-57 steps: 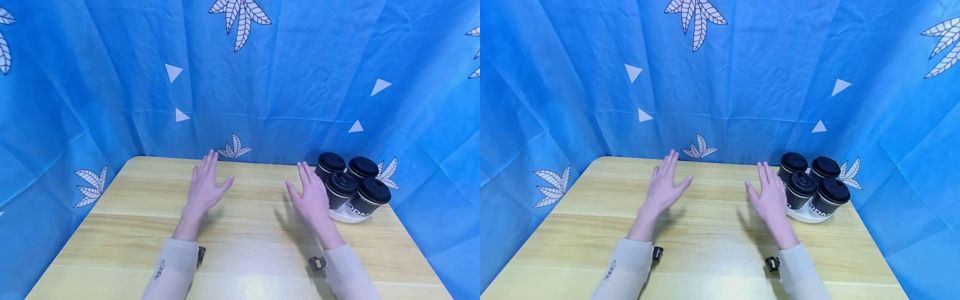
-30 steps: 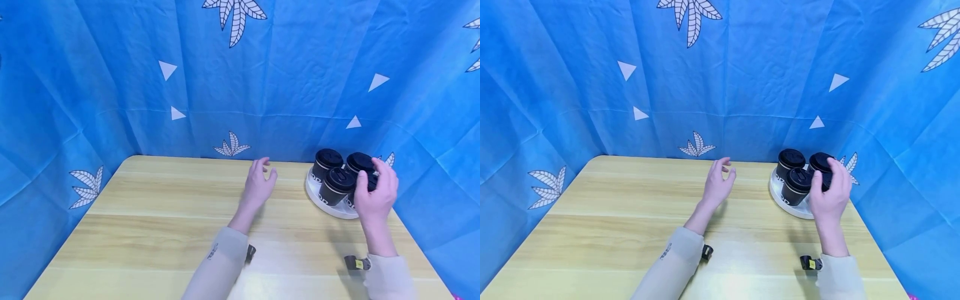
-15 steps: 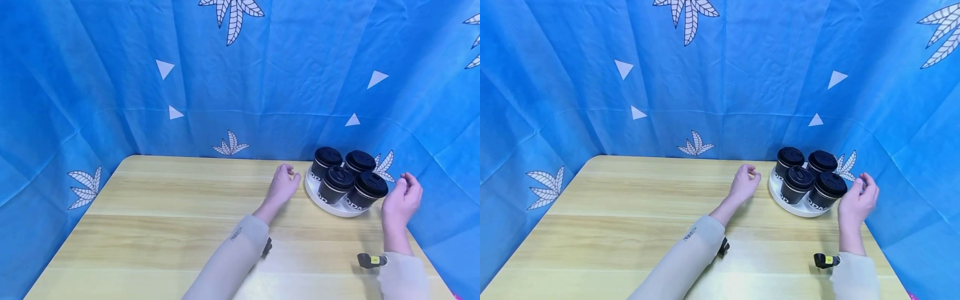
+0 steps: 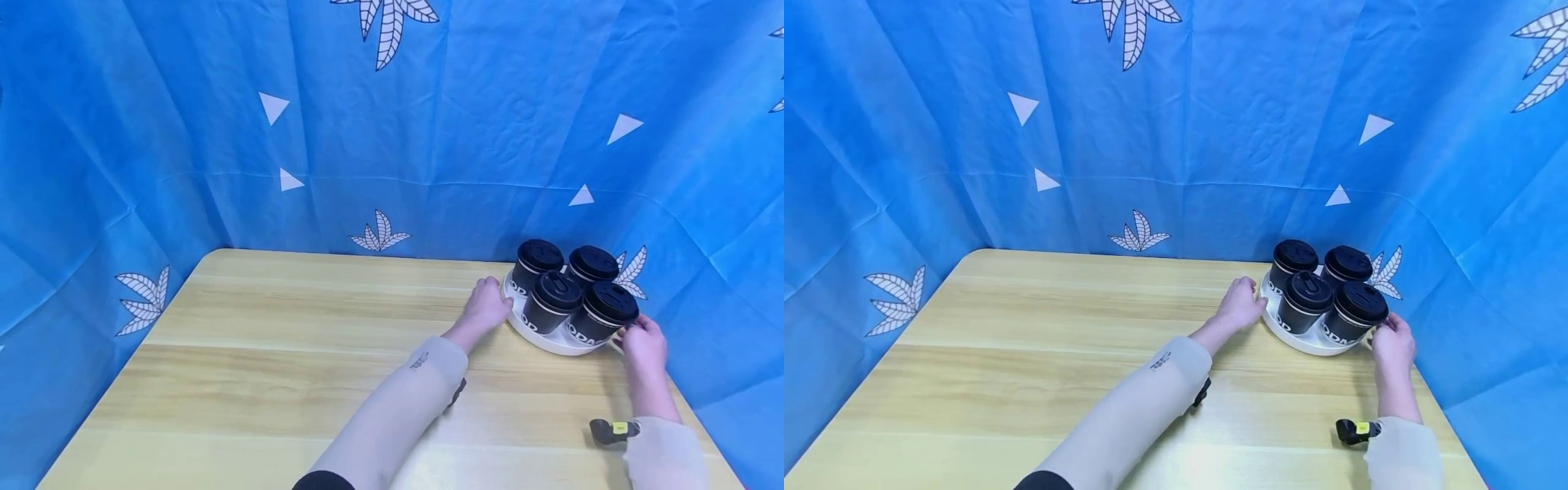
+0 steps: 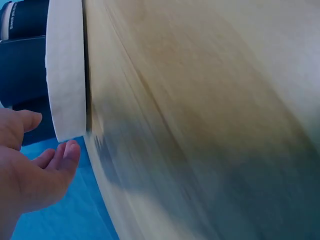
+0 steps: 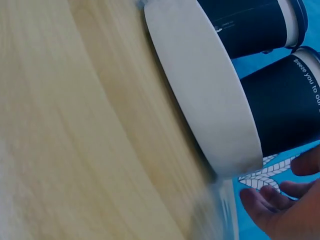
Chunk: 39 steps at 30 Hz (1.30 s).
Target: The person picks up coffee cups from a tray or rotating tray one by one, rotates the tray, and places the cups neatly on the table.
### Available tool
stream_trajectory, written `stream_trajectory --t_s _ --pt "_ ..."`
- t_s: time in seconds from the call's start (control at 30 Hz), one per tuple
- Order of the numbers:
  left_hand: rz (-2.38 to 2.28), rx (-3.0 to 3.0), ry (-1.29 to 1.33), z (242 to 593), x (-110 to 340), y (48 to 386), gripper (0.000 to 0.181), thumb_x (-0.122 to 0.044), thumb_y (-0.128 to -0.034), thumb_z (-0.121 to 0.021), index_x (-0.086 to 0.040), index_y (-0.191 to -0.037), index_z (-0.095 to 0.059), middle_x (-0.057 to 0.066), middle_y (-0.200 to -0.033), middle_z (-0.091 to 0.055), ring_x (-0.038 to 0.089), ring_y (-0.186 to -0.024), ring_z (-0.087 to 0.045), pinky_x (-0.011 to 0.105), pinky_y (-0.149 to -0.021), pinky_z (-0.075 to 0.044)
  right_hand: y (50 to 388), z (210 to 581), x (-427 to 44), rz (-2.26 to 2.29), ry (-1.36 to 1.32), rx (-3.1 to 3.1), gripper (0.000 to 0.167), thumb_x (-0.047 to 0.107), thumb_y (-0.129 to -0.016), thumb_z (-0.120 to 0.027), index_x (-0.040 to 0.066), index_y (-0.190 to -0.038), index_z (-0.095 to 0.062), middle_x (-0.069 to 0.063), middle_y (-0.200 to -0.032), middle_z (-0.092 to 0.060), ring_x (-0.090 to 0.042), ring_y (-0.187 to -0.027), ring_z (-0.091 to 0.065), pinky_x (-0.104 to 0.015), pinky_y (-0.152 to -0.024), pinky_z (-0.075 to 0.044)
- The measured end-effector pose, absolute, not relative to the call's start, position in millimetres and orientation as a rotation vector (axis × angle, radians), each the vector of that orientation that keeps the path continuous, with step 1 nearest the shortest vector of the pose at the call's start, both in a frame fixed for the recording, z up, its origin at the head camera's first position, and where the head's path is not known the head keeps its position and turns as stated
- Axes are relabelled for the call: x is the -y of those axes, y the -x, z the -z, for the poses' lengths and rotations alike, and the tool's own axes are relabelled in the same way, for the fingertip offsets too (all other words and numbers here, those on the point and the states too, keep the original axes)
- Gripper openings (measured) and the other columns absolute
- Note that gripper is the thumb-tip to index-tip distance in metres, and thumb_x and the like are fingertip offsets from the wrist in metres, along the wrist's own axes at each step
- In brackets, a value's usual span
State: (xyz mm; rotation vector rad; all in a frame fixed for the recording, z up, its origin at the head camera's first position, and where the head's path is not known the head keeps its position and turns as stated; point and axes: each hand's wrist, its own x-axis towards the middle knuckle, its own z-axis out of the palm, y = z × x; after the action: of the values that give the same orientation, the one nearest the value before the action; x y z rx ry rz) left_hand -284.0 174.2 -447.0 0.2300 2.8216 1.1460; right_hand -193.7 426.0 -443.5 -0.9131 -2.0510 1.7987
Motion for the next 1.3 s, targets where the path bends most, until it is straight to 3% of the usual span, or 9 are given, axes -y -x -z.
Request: stream_trajectory --t_s 0.1,0.27,0.63,0.83,1.07,1.2,1.3 --pt "-1.07 -2.844 -0.231 446 -180 284 0.043 -0.034 -0.0962 -0.073 -0.007 -0.128 -0.062 0.005 -0.115 -0.062 0.018 -0.104 -0.063 0.03 -0.095 -0.054 193 448 -428 -1.867 0.877 2.101 0.055 0.003 -0.101 -0.033 0.001 -0.155 -0.037 0.012 -0.095 -0.054 0.002 -0.079 -0.055 -0.015 -0.074 -0.054" --pt "-1.013 -2.842 -0.227 446 -184 284 0.041 -0.032 -0.0937 -0.077 -0.007 -0.123 -0.064 0.005 -0.111 -0.061 0.016 -0.098 -0.062 0.028 -0.093 -0.054 192 454 -428 -1.817 0.799 2.241 0.057 -0.001 -0.097 -0.041 -0.008 -0.153 -0.036 0.018 -0.078 -0.055 0.002 -0.073 -0.056 -0.016 -0.07 -0.054" --pt "-1.031 -2.816 -0.278 450 -183 284 0.035 -0.026 -0.0948 -0.075 -0.007 -0.122 -0.066 0.004 -0.111 -0.062 0.014 -0.098 -0.062 0.026 -0.092 -0.054 192 458 -428 -1.636 0.761 2.397 0.059 0.001 -0.095 -0.045 -0.011 -0.152 -0.04 0.018 -0.085 -0.053 0.005 -0.075 -0.054 -0.016 -0.07 -0.054" --pt "-1.079 -2.79 -0.274 448 -174 284 0.033 -0.024 -0.0949 -0.075 -0.006 -0.121 -0.066 0.005 -0.111 -0.062 0.015 -0.1 -0.062 0.028 -0.094 -0.054 191 456 -423 -1.715 0.705 2.392 0.049 0.0 -0.096 -0.047 -0.01 -0.144 -0.045 0.017 -0.085 -0.056 0.005 -0.075 -0.059 -0.017 -0.073 -0.057" --pt "-1.075 -2.78 -0.295 445 -153 289 0.033 -0.022 -0.0959 -0.074 -0.004 -0.122 -0.065 0.008 -0.112 -0.062 0.017 -0.099 -0.062 0.03 -0.094 -0.055 195 457 -412 -1.792 0.596 2.424 0.052 0.001 -0.1 -0.042 -0.021 -0.146 -0.032 0.005 -0.091 -0.059 0.0 -0.077 -0.062 -0.022 -0.075 -0.059" --pt "-1.085 -2.781 -0.322 445 -137 292 0.029 -0.019 -0.0952 -0.074 -0.003 -0.118 -0.066 0.008 -0.107 -0.063 0.017 -0.094 -0.061 0.03 -0.09 -0.055 198 457 -403 -1.685 0.557 2.554 0.05 0.006 -0.102 -0.042 -0.021 -0.143 -0.036 -0.021 -0.109 -0.063 0.001 -0.081 -0.061 -0.019 -0.076 -0.057" --pt "-1.085 -2.782 -0.341 444 -123 295 0.024 -0.017 -0.0941 -0.075 -0.003 -0.112 -0.067 0.007 -0.102 -0.064 0.016 -0.089 -0.06 0.03 -0.086 -0.055 201 456 -396 -1.499 0.525 2.696 0.049 0.011 -0.103 -0.043 -0.019 -0.141 -0.043 -0.034 -0.131 -0.055 -0.008 -0.092 -0.061 -0.015 -0.076 -0.051"
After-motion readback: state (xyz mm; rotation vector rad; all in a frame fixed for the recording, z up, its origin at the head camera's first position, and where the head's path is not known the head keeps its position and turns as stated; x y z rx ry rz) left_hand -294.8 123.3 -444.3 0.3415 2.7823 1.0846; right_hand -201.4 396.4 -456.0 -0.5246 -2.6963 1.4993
